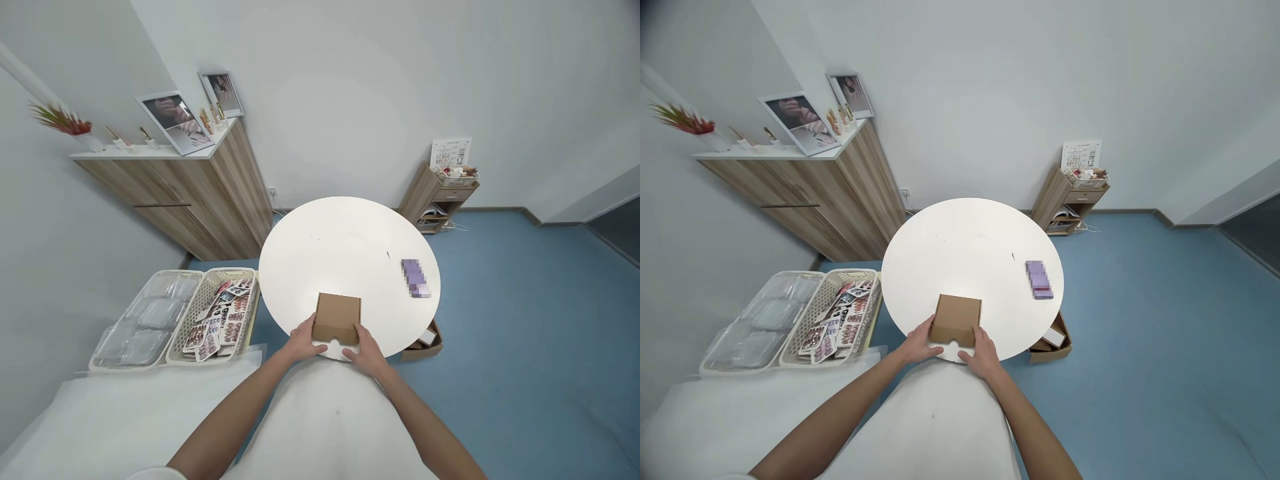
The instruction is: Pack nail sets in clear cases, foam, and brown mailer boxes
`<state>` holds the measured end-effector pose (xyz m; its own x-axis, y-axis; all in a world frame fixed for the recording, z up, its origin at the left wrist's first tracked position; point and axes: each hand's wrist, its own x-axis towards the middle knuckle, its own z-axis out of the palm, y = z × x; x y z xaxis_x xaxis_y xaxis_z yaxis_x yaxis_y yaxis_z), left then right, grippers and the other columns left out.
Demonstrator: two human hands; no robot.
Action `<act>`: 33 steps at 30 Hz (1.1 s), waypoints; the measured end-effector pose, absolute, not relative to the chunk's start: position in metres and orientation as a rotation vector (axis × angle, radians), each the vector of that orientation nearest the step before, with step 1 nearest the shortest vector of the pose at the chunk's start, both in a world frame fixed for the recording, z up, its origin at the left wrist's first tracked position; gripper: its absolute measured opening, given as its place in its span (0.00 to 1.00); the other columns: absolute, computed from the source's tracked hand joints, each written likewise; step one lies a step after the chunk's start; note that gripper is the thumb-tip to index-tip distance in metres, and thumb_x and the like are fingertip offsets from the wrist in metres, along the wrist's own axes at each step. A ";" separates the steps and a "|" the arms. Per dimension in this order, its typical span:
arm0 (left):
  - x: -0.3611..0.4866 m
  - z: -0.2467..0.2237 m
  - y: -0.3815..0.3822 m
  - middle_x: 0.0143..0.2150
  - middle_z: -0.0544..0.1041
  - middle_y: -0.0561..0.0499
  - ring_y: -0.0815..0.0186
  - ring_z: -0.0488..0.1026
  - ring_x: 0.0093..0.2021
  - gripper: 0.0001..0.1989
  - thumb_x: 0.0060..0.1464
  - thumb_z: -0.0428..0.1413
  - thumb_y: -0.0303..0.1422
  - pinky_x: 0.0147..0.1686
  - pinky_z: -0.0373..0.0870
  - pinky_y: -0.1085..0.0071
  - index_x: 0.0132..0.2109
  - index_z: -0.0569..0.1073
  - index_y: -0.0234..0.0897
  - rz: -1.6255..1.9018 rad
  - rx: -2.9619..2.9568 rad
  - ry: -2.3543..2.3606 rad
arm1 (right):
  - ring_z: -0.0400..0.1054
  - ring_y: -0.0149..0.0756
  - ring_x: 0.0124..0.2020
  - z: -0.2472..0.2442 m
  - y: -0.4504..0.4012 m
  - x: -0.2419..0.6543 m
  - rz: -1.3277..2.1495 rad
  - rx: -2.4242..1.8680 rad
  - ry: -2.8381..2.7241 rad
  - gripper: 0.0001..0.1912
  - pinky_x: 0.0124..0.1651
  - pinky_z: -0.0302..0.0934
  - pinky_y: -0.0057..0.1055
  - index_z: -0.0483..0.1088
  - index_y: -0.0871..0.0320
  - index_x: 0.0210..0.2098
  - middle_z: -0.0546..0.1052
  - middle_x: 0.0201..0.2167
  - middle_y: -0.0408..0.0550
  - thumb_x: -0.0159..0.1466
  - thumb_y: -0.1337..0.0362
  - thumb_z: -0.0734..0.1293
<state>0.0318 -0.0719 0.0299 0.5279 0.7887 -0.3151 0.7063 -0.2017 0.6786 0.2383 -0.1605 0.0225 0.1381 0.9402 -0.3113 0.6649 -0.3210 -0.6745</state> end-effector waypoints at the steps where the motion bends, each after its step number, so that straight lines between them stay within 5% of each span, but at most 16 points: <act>1: 0.032 0.030 -0.072 0.56 0.62 0.42 0.52 0.59 0.55 0.46 0.37 0.60 0.41 0.49 0.58 0.59 0.61 0.47 0.40 0.174 1.940 1.195 | 0.54 0.42 0.56 0.023 -0.160 0.237 1.010 -2.017 -1.500 0.40 0.55 0.51 0.37 0.47 0.55 0.58 0.58 0.56 0.52 0.50 0.54 0.65; 5: 0.033 0.037 -0.065 0.51 0.65 0.43 0.57 0.64 0.49 0.42 0.41 0.58 0.41 0.46 0.61 0.63 0.61 0.49 0.38 0.363 1.938 1.187 | 0.56 0.43 0.54 0.034 -0.150 0.243 0.951 -1.928 -1.365 0.41 0.53 0.54 0.38 0.47 0.57 0.58 0.61 0.53 0.54 0.50 0.54 0.66; 11: 0.046 0.044 -0.046 0.37 0.67 0.46 0.63 0.66 0.38 0.24 0.56 0.42 0.37 0.40 0.63 0.66 0.58 0.56 0.33 0.391 2.006 1.259 | 0.64 0.40 0.47 0.047 -0.131 0.264 0.872 -1.869 -1.261 0.27 0.47 0.58 0.38 0.53 0.55 0.56 0.66 0.47 0.52 0.58 0.56 0.57; 18: 0.055 0.042 -0.043 0.38 0.65 0.46 0.64 0.66 0.36 0.22 0.55 0.44 0.33 0.35 0.64 0.69 0.56 0.60 0.34 0.379 2.047 1.415 | 0.61 0.41 0.48 0.047 -0.123 0.267 0.766 -1.934 -1.333 0.21 0.51 0.54 0.41 0.60 0.57 0.52 0.68 0.44 0.53 0.60 0.59 0.54; 24: 0.058 0.046 -0.044 0.32 0.68 0.49 0.65 0.66 0.33 0.21 0.52 0.47 0.30 0.35 0.64 0.69 0.55 0.62 0.34 0.455 2.003 1.395 | 0.64 0.38 0.39 0.054 -0.121 0.266 0.849 -1.909 -1.335 0.18 0.42 0.59 0.37 0.63 0.55 0.47 0.68 0.36 0.50 0.60 0.58 0.54; 33: 0.052 0.041 -0.045 0.33 0.70 0.50 0.67 0.67 0.34 0.18 0.51 0.49 0.29 0.37 0.65 0.69 0.50 0.66 0.38 0.557 1.969 1.313 | 0.64 0.38 0.41 0.055 -0.121 0.270 0.768 -1.905 -1.372 0.23 0.40 0.60 0.37 0.57 0.54 0.54 0.69 0.39 0.48 0.59 0.58 0.56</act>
<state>0.0521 -0.0448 0.0414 0.3951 0.9183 -0.0259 0.6194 -0.2455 0.7457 0.2698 -0.1214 0.0551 0.2776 0.9572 -0.0825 0.5704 -0.2332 -0.7876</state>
